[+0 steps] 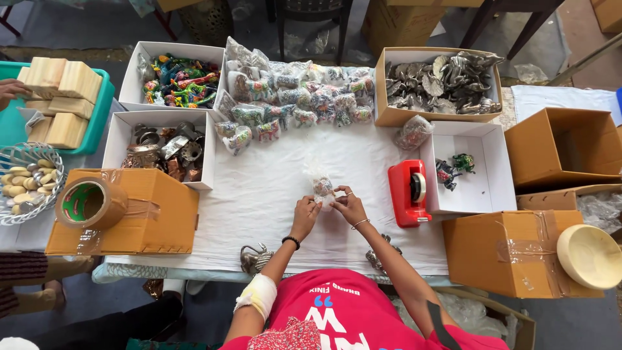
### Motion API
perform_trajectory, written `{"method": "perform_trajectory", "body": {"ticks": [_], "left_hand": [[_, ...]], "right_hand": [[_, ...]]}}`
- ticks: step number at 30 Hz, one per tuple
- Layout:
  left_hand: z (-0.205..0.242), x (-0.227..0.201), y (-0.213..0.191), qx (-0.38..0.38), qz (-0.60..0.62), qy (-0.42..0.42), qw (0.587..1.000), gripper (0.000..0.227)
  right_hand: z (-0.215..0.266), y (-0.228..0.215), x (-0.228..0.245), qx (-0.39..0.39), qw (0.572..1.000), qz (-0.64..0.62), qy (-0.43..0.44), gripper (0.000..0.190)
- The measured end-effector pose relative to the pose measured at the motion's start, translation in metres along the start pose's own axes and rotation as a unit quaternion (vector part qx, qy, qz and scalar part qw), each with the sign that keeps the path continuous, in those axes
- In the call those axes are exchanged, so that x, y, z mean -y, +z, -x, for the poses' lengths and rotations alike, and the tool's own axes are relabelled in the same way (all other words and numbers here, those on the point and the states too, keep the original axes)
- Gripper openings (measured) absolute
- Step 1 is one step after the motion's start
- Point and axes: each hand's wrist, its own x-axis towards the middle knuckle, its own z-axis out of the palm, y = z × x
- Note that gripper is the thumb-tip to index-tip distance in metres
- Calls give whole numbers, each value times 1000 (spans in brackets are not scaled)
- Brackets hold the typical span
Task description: The person wraps small decorative items, including colorful figurines and metal bells, in bubble wrap using a tape dispenser. They place each wrapped item into a white box on the table.
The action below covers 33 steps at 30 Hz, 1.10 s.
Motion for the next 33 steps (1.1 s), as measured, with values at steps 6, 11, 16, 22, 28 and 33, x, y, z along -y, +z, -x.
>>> {"method": "perform_trajectory", "body": {"ticks": [6,11,16,22,28,33], "left_hand": [[-8,-4,0,-9,29,-119,992,37],[-17,-37,-37,-38,-37,97,994,22],[-25,-25,-26,34,3,62,997,39],[-37,-9,3,47,96,-212,971,41],[-41,17,18,-28,24,-216,976,72],[-52,4,6,37,-9,-172,984,94]], "right_hand": [[5,5,31,-42,987,89,-129,61],[-12,-1,15,7,989,58,-133,50],[-21,-3,37,14,994,99,-50,44],[-34,3,37,-23,990,135,-42,45],[-30,-3,42,17,995,100,-25,44],[-26,-11,35,1,972,202,-122,48]]}}
